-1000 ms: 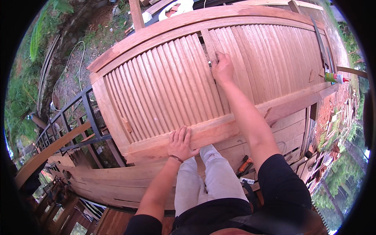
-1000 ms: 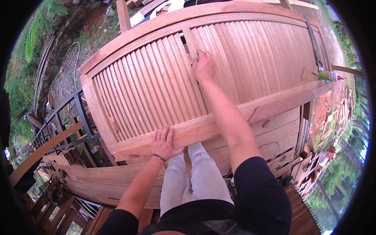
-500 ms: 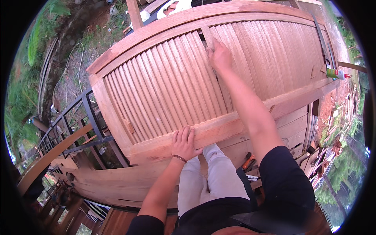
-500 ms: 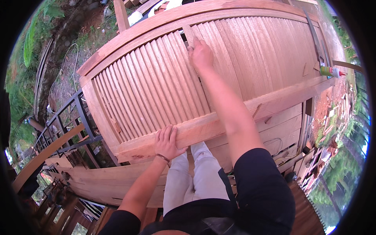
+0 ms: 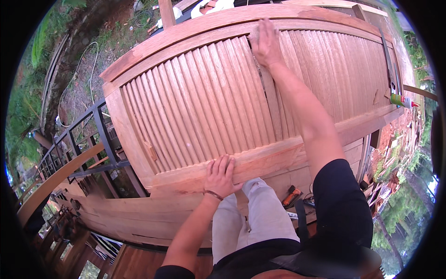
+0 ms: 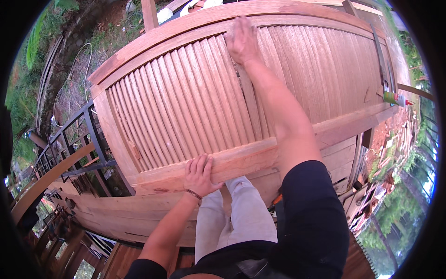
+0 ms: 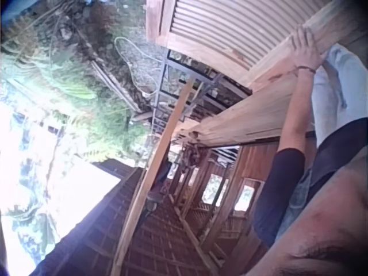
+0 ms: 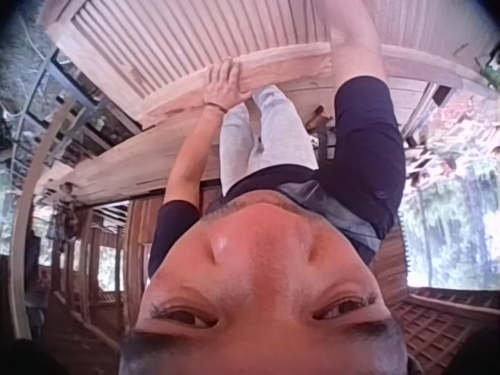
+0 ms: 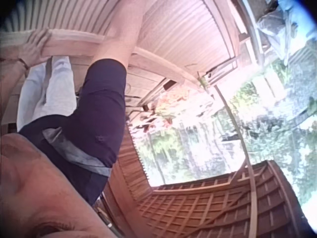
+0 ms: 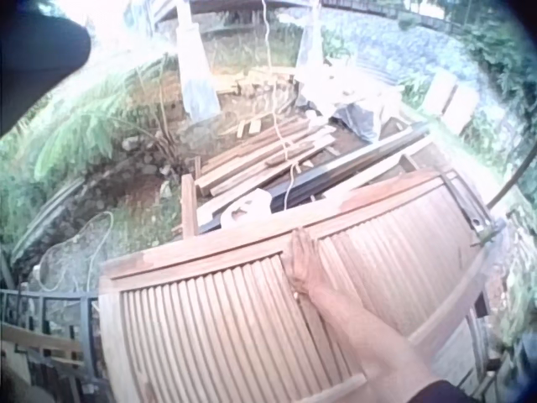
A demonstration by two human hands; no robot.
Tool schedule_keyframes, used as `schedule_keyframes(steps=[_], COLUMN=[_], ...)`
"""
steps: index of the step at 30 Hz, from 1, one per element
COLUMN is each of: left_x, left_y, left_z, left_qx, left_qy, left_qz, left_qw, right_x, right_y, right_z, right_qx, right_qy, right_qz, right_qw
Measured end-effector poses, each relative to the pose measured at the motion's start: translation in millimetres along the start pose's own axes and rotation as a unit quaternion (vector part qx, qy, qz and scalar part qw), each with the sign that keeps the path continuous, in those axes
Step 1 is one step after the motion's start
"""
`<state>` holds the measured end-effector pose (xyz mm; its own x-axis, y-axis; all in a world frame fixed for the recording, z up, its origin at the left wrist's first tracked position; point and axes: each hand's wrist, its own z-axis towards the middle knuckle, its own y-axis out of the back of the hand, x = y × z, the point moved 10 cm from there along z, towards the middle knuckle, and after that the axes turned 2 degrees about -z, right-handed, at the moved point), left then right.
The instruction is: The person assembles a wooden slatted panel by positioning it on a workbench, using a nail gun to fasten pieces, and applying glue. They also measure and mark wood with a square and pencil, then fit additional slats into the frame.
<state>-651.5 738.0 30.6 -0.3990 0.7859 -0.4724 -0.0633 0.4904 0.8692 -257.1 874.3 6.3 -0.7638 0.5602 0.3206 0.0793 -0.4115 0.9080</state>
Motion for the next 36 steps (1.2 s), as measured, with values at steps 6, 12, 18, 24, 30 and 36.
schedule_keyframes(steps=[6,12,18,24,30,36], left_x=[2,-1,2,1,2,0], left_y=[-1,2,1,0,-1,-1], left_z=[-1,3,-1,0,4,-1], left_qx=[0.017,0.002,0.0,0.0,-0.003,0.007], left_qy=[0.011,-0.008,0.001,-0.006,-0.004,-0.002], left_qz=[0.008,0.013,0.01,0.008,0.015,0.011], left_qw=[1.0,1.0,1.0,1.0,1.0,1.0], right_x=[-4,10,-1,12,4,-13], right_y=[36,3,58,0,0,40], right_z=[20,-11,10,-29,-41,-25], right_qx=[-0.057,-0.013,-0.082,0.041,0.046,-0.047], right_qy=[-0.017,0.025,-0.067,-0.024,-0.093,-0.106], right_qz=[0.07,-0.052,-0.007,-0.063,-0.063,-0.051], right_qw=[0.996,0.998,0.994,0.997,0.993,0.992])
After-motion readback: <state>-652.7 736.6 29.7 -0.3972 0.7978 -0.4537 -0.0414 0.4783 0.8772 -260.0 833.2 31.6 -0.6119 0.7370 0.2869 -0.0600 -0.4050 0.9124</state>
